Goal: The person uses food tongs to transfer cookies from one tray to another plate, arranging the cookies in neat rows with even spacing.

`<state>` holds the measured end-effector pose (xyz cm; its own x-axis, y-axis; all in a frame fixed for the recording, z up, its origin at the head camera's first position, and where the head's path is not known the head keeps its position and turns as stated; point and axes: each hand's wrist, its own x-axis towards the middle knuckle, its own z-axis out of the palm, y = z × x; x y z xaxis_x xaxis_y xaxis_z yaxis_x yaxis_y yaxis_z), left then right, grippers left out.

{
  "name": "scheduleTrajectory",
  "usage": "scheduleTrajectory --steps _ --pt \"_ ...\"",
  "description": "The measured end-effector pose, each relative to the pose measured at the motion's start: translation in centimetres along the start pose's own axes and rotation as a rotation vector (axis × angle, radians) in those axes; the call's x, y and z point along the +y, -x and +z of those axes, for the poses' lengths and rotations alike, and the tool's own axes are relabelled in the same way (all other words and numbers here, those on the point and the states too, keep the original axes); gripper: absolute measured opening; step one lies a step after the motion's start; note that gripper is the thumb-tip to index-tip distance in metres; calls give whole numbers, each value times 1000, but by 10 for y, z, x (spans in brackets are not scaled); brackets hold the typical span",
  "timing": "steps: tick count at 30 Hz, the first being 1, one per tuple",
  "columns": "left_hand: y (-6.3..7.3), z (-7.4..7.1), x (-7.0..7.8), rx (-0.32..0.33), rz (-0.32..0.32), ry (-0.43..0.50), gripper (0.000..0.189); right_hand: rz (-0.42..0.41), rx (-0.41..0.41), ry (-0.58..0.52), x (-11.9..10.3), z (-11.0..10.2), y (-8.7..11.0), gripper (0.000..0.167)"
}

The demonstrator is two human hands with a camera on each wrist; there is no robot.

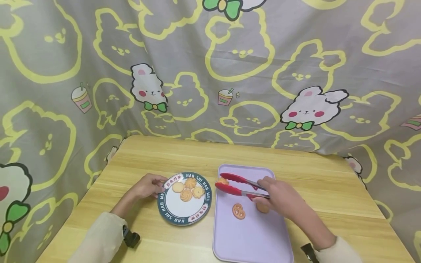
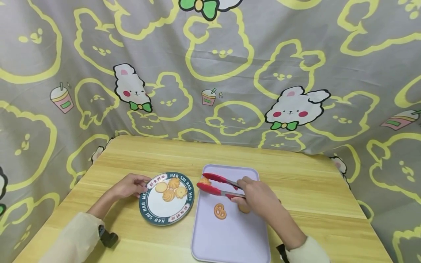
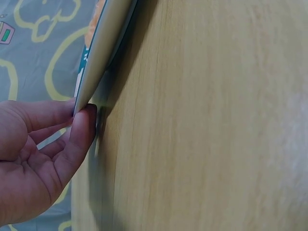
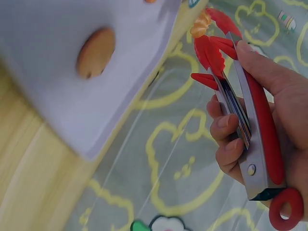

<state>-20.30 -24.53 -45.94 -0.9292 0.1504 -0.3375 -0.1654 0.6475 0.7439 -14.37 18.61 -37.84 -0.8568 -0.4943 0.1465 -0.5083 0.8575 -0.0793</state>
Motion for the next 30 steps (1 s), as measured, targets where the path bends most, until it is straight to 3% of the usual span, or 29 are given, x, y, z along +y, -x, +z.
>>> scheduleTrajectory --steps 7,14,30 --pt "-2 0 1 -4 0 9 40 -60 -15 -22 -26 14 -15 42" --pt "-2 0 1 -5 5 17 40 -46 -110 -77 -47 21 -18 48" --pt "0 0 0 1 -5 20 41 -103 -138 -97 -60 31 -15 44"
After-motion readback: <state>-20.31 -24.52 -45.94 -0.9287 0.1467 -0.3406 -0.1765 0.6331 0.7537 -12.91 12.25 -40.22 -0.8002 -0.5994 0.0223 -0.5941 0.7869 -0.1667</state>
